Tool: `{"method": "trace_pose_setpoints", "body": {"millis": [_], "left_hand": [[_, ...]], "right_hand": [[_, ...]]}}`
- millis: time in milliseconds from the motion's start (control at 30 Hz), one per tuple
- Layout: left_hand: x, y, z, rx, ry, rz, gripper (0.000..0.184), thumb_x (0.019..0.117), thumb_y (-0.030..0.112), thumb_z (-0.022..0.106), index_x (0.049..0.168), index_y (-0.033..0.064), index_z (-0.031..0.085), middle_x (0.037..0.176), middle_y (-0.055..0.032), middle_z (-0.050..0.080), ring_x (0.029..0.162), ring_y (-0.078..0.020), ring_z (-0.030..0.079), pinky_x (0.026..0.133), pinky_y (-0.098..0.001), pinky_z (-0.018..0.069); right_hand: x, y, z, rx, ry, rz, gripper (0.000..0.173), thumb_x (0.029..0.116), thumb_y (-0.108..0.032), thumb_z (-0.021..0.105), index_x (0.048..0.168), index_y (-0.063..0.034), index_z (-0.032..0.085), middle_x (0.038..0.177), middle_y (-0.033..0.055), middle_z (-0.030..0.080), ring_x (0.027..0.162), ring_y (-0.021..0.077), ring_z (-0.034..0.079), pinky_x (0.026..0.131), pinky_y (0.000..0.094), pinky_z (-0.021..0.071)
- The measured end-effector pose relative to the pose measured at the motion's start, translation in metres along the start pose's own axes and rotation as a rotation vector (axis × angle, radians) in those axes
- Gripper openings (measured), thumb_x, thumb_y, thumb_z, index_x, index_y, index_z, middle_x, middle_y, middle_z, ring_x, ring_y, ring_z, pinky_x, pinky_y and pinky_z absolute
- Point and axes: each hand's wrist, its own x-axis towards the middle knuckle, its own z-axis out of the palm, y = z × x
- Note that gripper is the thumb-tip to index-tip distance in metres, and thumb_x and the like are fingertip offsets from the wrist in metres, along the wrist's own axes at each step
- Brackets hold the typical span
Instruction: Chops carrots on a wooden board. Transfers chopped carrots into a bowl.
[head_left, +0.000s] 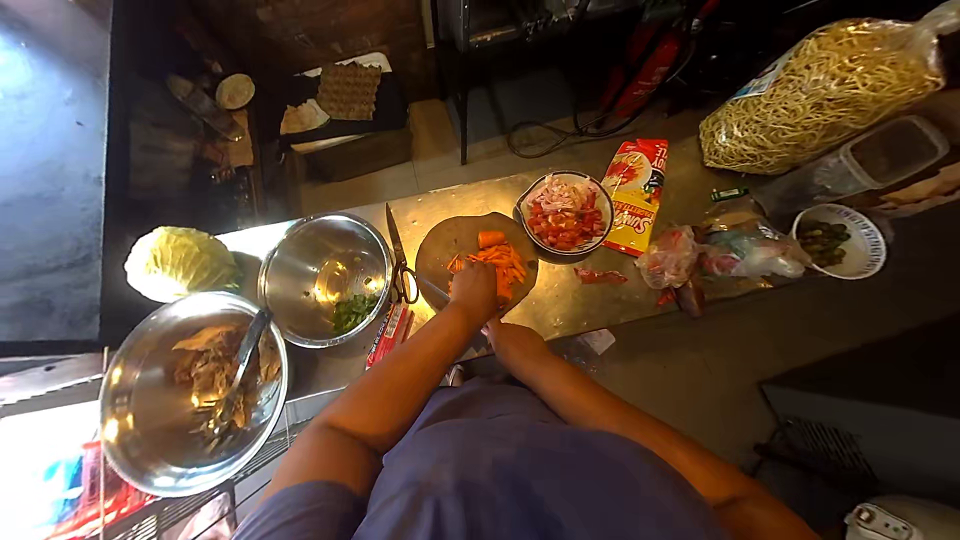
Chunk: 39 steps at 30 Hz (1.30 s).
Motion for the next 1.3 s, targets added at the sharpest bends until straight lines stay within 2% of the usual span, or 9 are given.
{"method": "trace_pose_setpoints", "body": {"millis": [200, 367, 633, 833, 967, 1033, 1133, 1200, 1300], "left_hand": [[-0.003, 0.007, 0.007, -0.015, 0.019, 0.037, 0.037, 0.0895, 0.013, 0.076, 0.123, 0.0013, 0.065, 0.122, -0.0221, 0.065, 0.121, -0.0437, 0.059, 0.089, -0.0582, 0.0554], [-0.006, -0.005, 0.009, -0.111, 0.033, 0.160, 0.026, 0.0921, 0.016, 0.075, 0.116, 0.0056, 0.072, 0.119, -0.0185, 0.069, 0.121, -0.0376, 0.062, 0.102, -0.0550, 0.0509], [-0.053, -0.069, -0.015, -0.403, 0.443, 0.165, 0.018, 0.0902, 0.010, 0.079, 0.105, 0.0023, 0.072, 0.104, -0.0162, 0.071, 0.100, -0.0324, 0.069, 0.091, -0.0503, 0.0570], [-0.059, -0.094, 0.014, -0.349, 0.245, 0.104, 0.013, 0.0901, 0.004, 0.076, 0.103, 0.0017, 0.073, 0.107, -0.0163, 0.072, 0.111, -0.0334, 0.066, 0.102, -0.0504, 0.0517], [-0.047, -0.102, 0.053, -0.268, 0.449, 0.241, 0.011, 0.0917, -0.001, 0.070, 0.102, 0.0001, 0.073, 0.108, -0.0183, 0.071, 0.113, -0.0361, 0.065, 0.103, -0.0489, 0.0516], [-0.045, -0.109, 0.060, -0.255, 0.454, 0.308, 0.013, 0.0908, 0.001, 0.073, 0.104, -0.0013, 0.072, 0.111, -0.0198, 0.070, 0.115, -0.0376, 0.065, 0.104, -0.0487, 0.0515], [-0.048, -0.112, 0.050, -0.265, 0.328, 0.354, 0.035, 0.0880, 0.023, 0.082, 0.112, -0.0002, 0.072, 0.121, -0.0176, 0.069, 0.123, -0.0352, 0.062, 0.108, -0.0482, 0.0494], [-0.048, -0.110, 0.036, -0.232, 0.295, 0.358, 0.038, 0.0908, 0.034, 0.079, 0.114, 0.0037, 0.074, 0.124, -0.0137, 0.069, 0.125, -0.0327, 0.061, 0.106, -0.0484, 0.0506], [-0.029, -0.106, 0.024, -0.245, 0.448, 0.356, 0.024, 0.1014, 0.021, 0.065, 0.112, 0.0020, 0.075, 0.119, -0.0164, 0.071, 0.118, -0.0358, 0.065, 0.104, -0.0502, 0.0520]], "right_hand": [[0.004, 0.008, 0.004, -0.002, -0.035, -0.044, 0.048, 0.1152, -0.035, 0.026, 0.150, -0.0058, 0.045, 0.123, 0.0241, 0.068, 0.118, 0.0413, 0.067, 0.097, 0.0579, 0.0528], [0.015, 0.008, 0.010, 0.005, -0.017, -0.097, 0.047, 0.1151, -0.033, 0.028, 0.147, -0.0060, 0.049, 0.124, 0.0240, 0.068, 0.118, 0.0413, 0.067, 0.097, 0.0591, 0.0525], [0.027, 0.007, 0.000, -0.013, 0.013, -0.032, 0.048, 0.1151, -0.036, 0.027, 0.149, -0.0071, 0.044, 0.117, 0.0250, 0.069, 0.113, 0.0437, 0.068, 0.092, 0.0602, 0.0545], [0.033, 0.012, -0.009, 0.023, 0.039, 0.044, 0.047, 0.1148, -0.037, 0.030, 0.145, -0.0058, 0.047, 0.120, 0.0247, 0.069, 0.115, 0.0426, 0.068, 0.093, 0.0597, 0.0545], [0.029, 0.016, -0.015, 0.076, 0.041, 0.030, 0.047, 0.1147, -0.038, 0.029, 0.143, -0.0052, 0.048, 0.120, 0.0242, 0.068, 0.116, 0.0409, 0.067, 0.096, 0.0580, 0.0536], [0.022, 0.015, -0.022, 0.124, 0.049, 0.025, 0.047, 0.1147, -0.037, 0.030, 0.141, -0.0038, 0.049, 0.119, 0.0242, 0.068, 0.116, 0.0400, 0.067, 0.097, 0.0566, 0.0529], [0.010, 0.021, -0.032, 0.161, 0.086, 0.028, 0.046, 0.1145, -0.038, 0.031, 0.137, -0.0031, 0.051, 0.114, 0.0226, 0.069, 0.113, 0.0386, 0.068, 0.096, 0.0553, 0.0531], [0.006, 0.026, -0.035, 0.184, 0.132, 0.038, 0.046, 0.1143, -0.039, 0.032, 0.136, -0.0037, 0.051, 0.111, 0.0223, 0.069, 0.110, 0.0383, 0.069, 0.095, 0.0555, 0.0539], [0.001, 0.032, -0.037, 0.209, 0.190, 0.068, 0.047, 0.1142, -0.038, 0.032, 0.138, -0.0026, 0.052, 0.109, 0.0231, 0.069, 0.108, 0.0387, 0.069, 0.094, 0.0553, 0.0540]]}}
